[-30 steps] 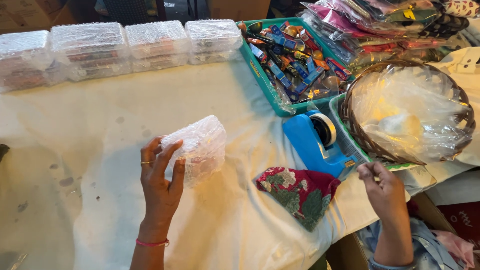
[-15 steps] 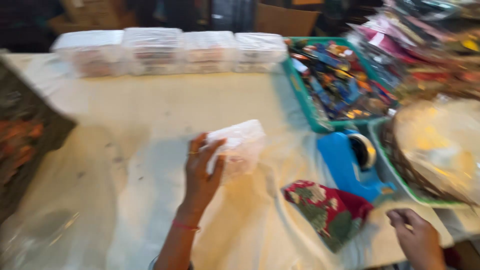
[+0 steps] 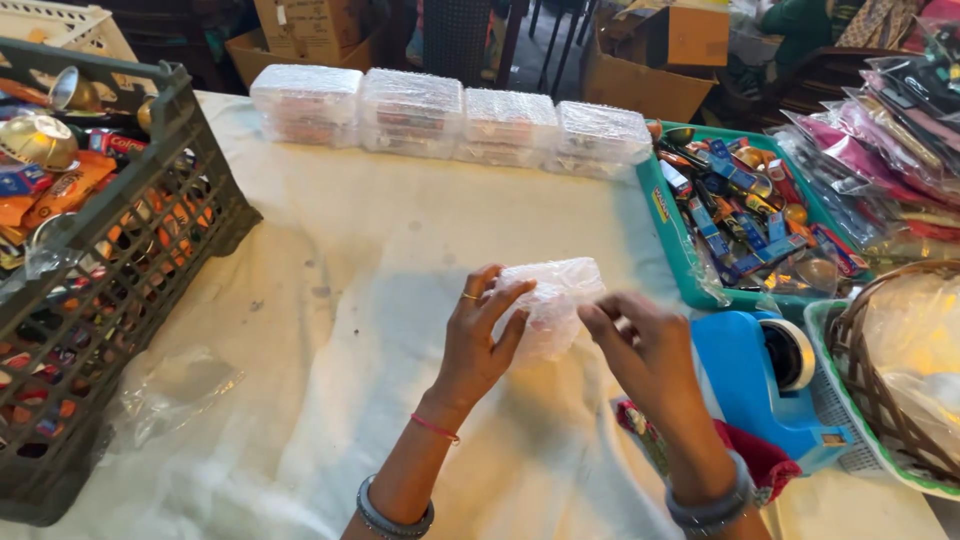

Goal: Wrapping a small clear plastic box containing items in bubble wrap.

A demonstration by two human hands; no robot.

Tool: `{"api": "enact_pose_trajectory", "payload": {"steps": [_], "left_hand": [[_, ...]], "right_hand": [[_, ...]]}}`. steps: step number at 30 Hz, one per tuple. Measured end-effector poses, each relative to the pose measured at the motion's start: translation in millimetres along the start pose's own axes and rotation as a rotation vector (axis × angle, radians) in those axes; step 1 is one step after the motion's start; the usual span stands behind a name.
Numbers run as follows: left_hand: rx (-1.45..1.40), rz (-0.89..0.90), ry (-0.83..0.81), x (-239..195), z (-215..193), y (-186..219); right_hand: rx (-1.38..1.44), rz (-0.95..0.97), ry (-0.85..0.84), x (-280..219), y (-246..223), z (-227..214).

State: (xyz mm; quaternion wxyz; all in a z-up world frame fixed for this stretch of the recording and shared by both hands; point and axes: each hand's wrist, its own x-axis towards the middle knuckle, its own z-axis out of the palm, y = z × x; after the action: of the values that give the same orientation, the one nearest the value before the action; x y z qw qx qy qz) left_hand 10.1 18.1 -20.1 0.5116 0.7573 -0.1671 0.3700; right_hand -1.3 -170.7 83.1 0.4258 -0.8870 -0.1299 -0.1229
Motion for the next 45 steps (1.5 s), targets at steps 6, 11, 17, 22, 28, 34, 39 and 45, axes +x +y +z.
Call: {"api": "enact_pose_trajectory", "payload": {"steps": [6,11,17,22,28,34,39,45], "left_hand": [[0.029,0.011,0.006,1,-3,2],[0.038,0.009,0.004,2,-3,0],[0.051,-0.002,-0.001,1,-2,-2],[0.038,-0.026,-0.001,1,-2,-2],[0.054,-0.028,0.008,0,-1,-2],[0.068,-0.035,0.005,0,-1,-2],[0.079,-0.022,0.010,0,0,-3],[0.048,-0.044,-0.008,0,0,-6]], "right_hand": [[-0.200,-0.144,0.024,21,-2,30],[-0.364,-0.106,0.005,22,8,38],[-0.268,-0.062,0.000,22,11,37],[-0.038,-0.085,-0.072,23,30,34],[0.097,-0.025,-0.107,16,32,38],[0.081,0.004,-0.045,8,27,49],[0.167,0.002,0.072,6,38,63],[0.123,-0.055,0.141,9,39,68]]}}
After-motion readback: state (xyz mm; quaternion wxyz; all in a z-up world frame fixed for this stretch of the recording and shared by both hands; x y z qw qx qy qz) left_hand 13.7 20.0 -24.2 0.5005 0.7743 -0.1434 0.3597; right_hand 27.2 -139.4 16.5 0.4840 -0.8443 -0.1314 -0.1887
